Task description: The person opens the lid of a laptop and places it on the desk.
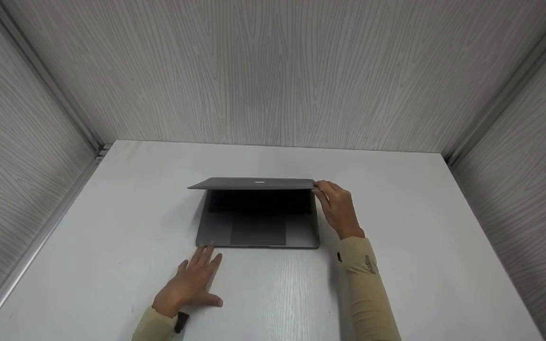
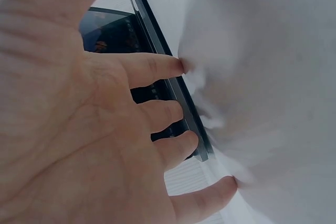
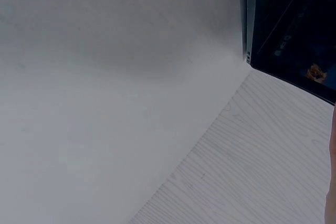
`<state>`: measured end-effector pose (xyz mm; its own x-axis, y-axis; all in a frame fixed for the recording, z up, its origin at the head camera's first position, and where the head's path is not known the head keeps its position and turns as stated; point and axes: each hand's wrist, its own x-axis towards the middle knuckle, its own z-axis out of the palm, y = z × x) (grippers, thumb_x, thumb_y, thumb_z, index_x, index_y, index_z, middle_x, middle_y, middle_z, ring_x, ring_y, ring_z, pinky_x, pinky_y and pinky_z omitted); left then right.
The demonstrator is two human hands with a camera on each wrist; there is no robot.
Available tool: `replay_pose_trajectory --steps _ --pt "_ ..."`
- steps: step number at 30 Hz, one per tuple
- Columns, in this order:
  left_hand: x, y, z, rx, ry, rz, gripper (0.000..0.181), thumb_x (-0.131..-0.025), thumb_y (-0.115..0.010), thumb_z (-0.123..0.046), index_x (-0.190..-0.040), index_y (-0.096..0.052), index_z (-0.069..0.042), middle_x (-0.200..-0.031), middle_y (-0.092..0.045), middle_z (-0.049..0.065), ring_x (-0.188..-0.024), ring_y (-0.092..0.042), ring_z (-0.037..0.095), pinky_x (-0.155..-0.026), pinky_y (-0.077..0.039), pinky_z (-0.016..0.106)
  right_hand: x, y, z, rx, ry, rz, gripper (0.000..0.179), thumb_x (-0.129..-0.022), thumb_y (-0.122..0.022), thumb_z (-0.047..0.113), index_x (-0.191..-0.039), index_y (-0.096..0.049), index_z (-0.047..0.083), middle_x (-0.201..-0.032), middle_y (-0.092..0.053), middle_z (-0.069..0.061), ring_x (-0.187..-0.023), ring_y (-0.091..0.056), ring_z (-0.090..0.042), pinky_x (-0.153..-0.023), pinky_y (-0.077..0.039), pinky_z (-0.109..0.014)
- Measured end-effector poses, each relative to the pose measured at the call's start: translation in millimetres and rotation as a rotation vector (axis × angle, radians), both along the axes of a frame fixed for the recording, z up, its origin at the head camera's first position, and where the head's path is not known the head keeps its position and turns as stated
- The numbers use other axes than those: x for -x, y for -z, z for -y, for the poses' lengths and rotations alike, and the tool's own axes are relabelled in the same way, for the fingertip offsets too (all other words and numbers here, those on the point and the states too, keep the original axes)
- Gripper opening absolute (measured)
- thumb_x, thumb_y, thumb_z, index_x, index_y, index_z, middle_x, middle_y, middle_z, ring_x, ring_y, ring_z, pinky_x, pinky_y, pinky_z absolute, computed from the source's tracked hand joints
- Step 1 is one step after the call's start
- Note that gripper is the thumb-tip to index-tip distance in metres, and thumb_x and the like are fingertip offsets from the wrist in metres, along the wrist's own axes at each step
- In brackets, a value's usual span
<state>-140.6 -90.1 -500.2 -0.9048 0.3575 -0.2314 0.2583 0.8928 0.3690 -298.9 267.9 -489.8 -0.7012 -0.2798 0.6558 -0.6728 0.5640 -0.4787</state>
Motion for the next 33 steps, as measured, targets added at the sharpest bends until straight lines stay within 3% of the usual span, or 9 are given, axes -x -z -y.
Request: replay_pose_trajectory --steps 6,10,13,16,21,24,29,33 --pt "1.2 -0.5 0.0 0.009 0.002 0.0 0.106 -0.069 -0.093 -0.045 -0.149 -0.044 0.005 -0.162 -0.023 0.027 -0.149 -0.019 0.046 -0.108 -0.03 0.069 4.9 -5.5 1 -0.009 0.021 0.0 0.014 -0.1 -0.059 -0.003 -0.109 -0.07 -0.003 -0.103 -0.073 -0.019 -0.065 -0.066 -0.024 -0.049 -0.048 -0.014" --pt "0.9 -0.3 0.5 0.013 0.0 -0.001 0.107 -0.069 -0.093 -0.045 -0.149 -0.043 0.005 -0.161 -0.023 0.027 -0.149 -0.019 0.047 -0.108 -0.03 0.07 8.9 -7.9 1 -0.018 0.015 -0.034 0.013 -0.101 -0.059 0.002 -0.107 -0.07 -0.002 -0.098 -0.074 -0.017 -0.047 -0.054 -0.014 -0.047 -0.046 -0.015" --pt "1.0 -0.2 0.1 0.009 -0.003 0.0 0.107 -0.068 -0.094 -0.044 -0.149 -0.043 0.005 -0.162 -0.023 0.027 -0.149 -0.019 0.047 -0.107 -0.03 0.07 13.0 -10.0 1 -0.022 0.015 -0.071 0.013 -0.101 -0.06 0.005 -0.104 -0.07 -0.002 -0.092 -0.074 -0.015 -0.042 -0.052 -0.012 -0.045 -0.044 -0.019" --pt "1.1 0.3 -0.5 0.007 -0.003 0.0 0.107 -0.068 -0.094 -0.044 -0.149 -0.044 0.005 -0.162 -0.023 0.027 -0.149 -0.019 0.046 -0.107 -0.03 0.07 16.8 -11.4 2 -0.024 0.032 -0.099 0.009 -0.1 -0.061 0.003 -0.101 -0.07 -0.001 -0.089 -0.075 -0.013 -0.051 -0.062 -0.019 -0.052 -0.05 -0.028" --pt "1.3 0.1 0.4 0.026 0.005 -0.012 0.107 -0.067 -0.094 -0.045 -0.148 -0.045 0.005 -0.161 -0.025 0.028 -0.148 -0.021 0.047 -0.106 -0.032 0.07 19.2 -14.7 5 -0.027 0.064 -0.101 0.005 -0.096 -0.064 -0.003 -0.096 -0.068 -0.001 -0.09 -0.075 -0.015 -0.085 -0.074 -0.035 -0.066 -0.054 -0.049" --pt "1.4 -1.0 1.3 0.033 0.005 -0.01 0.106 -0.068 -0.094 -0.045 -0.148 -0.045 0.005 -0.161 -0.024 0.028 -0.148 -0.021 0.047 -0.106 -0.032 0.07 21.0 -17.2 6 -0.029 0.063 -0.097 0.004 -0.097 -0.064 -0.001 -0.095 -0.067 0.0 -0.089 -0.074 -0.016 -0.084 -0.074 -0.036 -0.059 -0.052 -0.05" --pt "1.5 -1.6 -0.1 0.028 -0.005 0.001 0.107 -0.068 -0.094 -0.044 -0.148 -0.045 0.005 -0.161 -0.024 0.028 -0.149 -0.02 0.046 -0.107 -0.03 0.071 26.3 -23.1 6 -0.045 0.07 -0.102 0.008 -0.1 -0.063 0.005 -0.093 -0.065 0.002 -0.076 -0.07 -0.012 -0.062 -0.068 -0.027 -0.052 -0.048 -0.042" --pt "2.3 -1.5 -1.0 0.028 -0.003 0.003 0.106 -0.068 -0.095 -0.043 -0.148 -0.045 0.005 -0.161 -0.024 0.028 -0.149 -0.019 0.047 -0.107 -0.03 0.071 29.5 -28.4 6 -0.046 0.082 -0.083 0.009 -0.1 -0.062 0.005 -0.092 -0.064 0.003 -0.059 -0.058 -0.004 -0.043 -0.053 -0.014 -0.047 -0.045 -0.031"
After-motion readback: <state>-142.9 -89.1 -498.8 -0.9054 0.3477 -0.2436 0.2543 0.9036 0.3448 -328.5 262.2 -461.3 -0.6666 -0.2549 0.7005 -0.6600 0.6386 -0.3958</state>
